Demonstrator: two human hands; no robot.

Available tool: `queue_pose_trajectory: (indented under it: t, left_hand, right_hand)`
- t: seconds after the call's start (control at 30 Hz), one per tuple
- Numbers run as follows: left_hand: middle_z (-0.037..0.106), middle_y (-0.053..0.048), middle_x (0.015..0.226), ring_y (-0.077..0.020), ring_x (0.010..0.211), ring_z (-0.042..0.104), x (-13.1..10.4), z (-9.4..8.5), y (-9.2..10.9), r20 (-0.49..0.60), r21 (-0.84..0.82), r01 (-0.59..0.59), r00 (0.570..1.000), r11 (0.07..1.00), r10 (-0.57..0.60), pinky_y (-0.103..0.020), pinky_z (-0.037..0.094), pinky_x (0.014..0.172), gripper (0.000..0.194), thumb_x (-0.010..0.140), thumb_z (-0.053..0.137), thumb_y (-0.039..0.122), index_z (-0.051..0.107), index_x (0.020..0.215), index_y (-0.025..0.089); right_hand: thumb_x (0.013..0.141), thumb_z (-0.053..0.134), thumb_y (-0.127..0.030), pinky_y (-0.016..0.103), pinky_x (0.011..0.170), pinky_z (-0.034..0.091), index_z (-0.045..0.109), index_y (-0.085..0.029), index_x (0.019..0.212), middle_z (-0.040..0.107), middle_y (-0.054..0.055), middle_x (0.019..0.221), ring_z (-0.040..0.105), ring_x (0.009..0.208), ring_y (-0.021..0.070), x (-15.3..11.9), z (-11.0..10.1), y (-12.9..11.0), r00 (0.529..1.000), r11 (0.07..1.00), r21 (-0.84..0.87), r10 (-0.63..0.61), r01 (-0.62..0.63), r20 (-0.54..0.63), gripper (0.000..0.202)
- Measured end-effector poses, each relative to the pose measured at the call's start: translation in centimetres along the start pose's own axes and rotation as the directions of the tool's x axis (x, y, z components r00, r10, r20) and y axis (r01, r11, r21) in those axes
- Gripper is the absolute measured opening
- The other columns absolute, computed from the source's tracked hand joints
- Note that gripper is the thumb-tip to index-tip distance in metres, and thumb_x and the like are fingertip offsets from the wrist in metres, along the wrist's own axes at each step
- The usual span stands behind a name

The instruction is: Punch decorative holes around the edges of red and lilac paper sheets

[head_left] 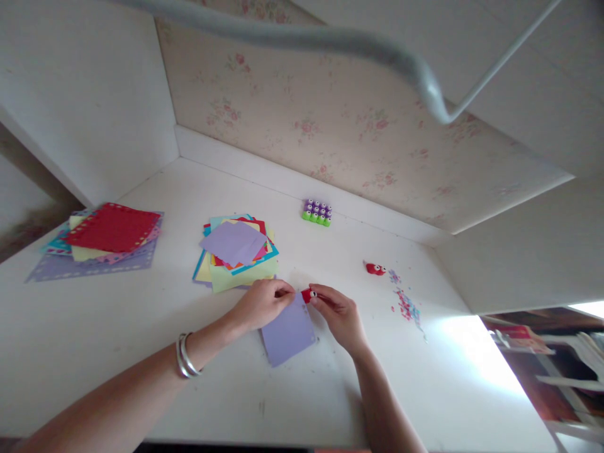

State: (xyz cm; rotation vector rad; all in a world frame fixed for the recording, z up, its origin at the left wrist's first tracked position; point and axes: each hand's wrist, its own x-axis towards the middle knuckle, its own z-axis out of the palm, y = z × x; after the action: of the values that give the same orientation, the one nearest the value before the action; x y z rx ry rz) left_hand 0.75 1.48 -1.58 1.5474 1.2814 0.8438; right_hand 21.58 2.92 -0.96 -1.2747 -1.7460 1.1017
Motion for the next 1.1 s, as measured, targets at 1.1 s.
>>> queue_pose_trajectory:
  t: [1.1]
  left_hand:
    - [0.071, -0.002, 0.079, -0.0171, 0.075, 0.065, -0.1, -0.2, 0.7, -0.02, 0.051, 0.022, 1.0, 0.998, -0.021, -0.024, 0.043, 0.066, 0.025, 0.083, 0.049, 0.032, 0.071, 0.082, 0.02]
  right_hand:
    - [0.081, 0.067, -0.03, 0.036, 0.085, 0.055, 0.073, -0.026, 0.097, 0.072, 0.006, 0.104, 0.067, 0.093, 0.0217, -0.3, 0.4, -0.5, 0.991, 0.982, -0.136, -0.133, 0.131, -0.008, 0.017]
